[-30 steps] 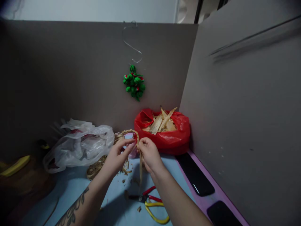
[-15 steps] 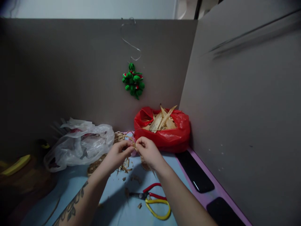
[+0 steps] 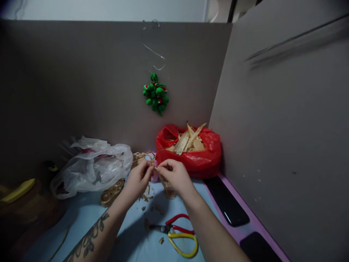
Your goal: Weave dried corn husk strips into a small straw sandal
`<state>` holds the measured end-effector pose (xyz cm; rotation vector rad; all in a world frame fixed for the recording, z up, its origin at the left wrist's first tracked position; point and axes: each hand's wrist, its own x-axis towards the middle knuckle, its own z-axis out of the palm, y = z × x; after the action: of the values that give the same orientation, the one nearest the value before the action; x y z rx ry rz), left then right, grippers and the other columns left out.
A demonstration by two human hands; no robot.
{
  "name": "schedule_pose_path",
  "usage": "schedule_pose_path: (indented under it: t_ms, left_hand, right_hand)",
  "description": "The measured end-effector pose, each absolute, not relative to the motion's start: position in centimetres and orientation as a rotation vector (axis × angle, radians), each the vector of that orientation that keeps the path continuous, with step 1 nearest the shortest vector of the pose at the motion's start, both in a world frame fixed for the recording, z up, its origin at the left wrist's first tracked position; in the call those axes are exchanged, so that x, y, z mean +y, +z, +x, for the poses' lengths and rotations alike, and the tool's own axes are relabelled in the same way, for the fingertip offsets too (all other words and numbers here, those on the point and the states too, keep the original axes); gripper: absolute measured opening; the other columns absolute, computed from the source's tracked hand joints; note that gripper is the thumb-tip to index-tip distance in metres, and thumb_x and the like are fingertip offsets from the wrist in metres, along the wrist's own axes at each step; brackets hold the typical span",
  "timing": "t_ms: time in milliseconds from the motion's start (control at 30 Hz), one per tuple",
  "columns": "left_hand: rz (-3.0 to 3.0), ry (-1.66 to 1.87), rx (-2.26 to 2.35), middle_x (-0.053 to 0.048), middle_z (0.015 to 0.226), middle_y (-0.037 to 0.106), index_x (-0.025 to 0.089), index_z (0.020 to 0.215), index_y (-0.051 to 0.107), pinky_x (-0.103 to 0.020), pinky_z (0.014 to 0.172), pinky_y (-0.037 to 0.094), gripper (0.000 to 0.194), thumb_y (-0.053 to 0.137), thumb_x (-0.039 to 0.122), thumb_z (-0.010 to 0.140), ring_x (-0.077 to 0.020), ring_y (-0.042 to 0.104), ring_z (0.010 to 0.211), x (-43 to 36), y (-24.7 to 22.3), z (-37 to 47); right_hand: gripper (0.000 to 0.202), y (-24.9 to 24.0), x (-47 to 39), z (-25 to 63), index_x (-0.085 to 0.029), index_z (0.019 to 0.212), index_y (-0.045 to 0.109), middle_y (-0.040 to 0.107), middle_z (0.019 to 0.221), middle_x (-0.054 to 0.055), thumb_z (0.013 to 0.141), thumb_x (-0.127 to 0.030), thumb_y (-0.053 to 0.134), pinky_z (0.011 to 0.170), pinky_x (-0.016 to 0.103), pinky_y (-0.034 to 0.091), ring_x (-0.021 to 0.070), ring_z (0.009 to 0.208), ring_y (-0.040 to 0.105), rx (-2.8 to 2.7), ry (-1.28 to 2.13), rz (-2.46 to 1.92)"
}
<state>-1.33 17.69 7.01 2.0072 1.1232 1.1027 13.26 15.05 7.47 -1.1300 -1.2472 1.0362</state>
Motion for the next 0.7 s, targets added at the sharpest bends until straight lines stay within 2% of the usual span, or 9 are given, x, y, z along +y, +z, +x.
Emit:
schedule_pose_path:
  t_ms: [133,233,300,367,533,600,700]
  left_hand:
    - [1.716,1.186,1.103,0.003,0.061,0.048,0.019,0.068,0.048,-0.022,0.054,0.035,0.017,0.05,0.03,0.08,-0.0113,0.046,0.057,18.0,6.5,-1.2]
    - [1.407,1.14,0.911,0.004,0.059,0.047,0.017,0.068,0.048,-0.021,0.051,0.036,0.022,0.056,0.036,0.076,-0.0091,0.044,0.052,18.5,6.2,-1.4]
    - [1.319,1.158,0.859,0.004,0.059,0.048,0.016,0.068,0.049,-0.02,0.052,0.037,0.023,0.059,0.036,0.073,-0.0082,0.044,0.053,18.9,6.1,-1.6]
    - [1.314,1.206,0.862,0.004,0.06,0.049,0.015,0.068,0.049,-0.019,0.052,0.037,0.023,0.06,0.035,0.073,-0.0077,0.045,0.053,19.1,6.3,-1.7]
    - [1.473,1.179,0.914,0.005,0.058,0.047,0.017,0.068,0.048,-0.02,0.051,0.035,0.02,0.053,0.033,0.078,-0.0087,0.044,0.052,18.5,6.9,-1.5]
    - [1.576,1.146,0.922,0.004,0.06,0.047,0.017,0.069,0.048,-0.021,0.053,0.036,0.018,0.05,0.03,0.08,-0.0096,0.044,0.055,18.2,6.9,-1.4]
    - [1.731,1.125,0.954,0.002,0.064,0.049,0.017,0.07,0.049,-0.021,0.057,0.037,0.016,0.046,0.027,0.083,-0.0107,0.046,0.06,18.0,6.7,-1.3]
  right_hand:
    - [0.009,6.8,14.1,11.2,-0.018,0.074,0.068,0.067,0.07,0.004,0.074,-0.024,0.061,0.064,0.029,0.046,0.0166,0.066,0.059,-1.352,0.727,-1.22]
    - [0.017,5.9,13.7,9.9,-0.022,0.086,0.071,0.069,0.082,0.007,0.08,-0.021,0.055,0.076,0.033,0.045,0.0204,0.079,0.06,-1.515,0.387,-1.221]
    - [0.022,5.7,13.6,9.6,-0.022,0.097,0.07,0.068,0.088,0.008,0.082,-0.02,0.054,0.08,0.035,0.044,0.0219,0.085,0.059,-1.604,0.307,-1.199]
    - [0.025,5.8,13.7,9.8,-0.023,0.103,0.068,0.068,0.091,0.008,0.083,-0.021,0.054,0.08,0.035,0.044,0.0215,0.086,0.059,-1.64,0.344,-1.161]
    - [0.012,6.6,14.2,11.1,-0.022,0.085,0.067,0.065,0.084,0.006,0.078,-0.028,0.061,0.076,0.034,0.045,0.021,0.083,0.058,-1.467,0.348,-1.209]
    - [0.017,6.6,14.6,11.4,-0.02,0.089,0.063,0.064,0.088,0.006,0.073,-0.028,0.064,0.076,0.034,0.046,0.0211,0.085,0.059,-1.368,0.512,-1.201]
    - [0.021,6.4,15.0,11.5,-0.019,0.089,0.057,0.063,0.081,0.004,0.073,-0.032,0.062,0.067,0.031,0.048,0.0178,0.073,0.06,-1.249,0.903,-1.092]
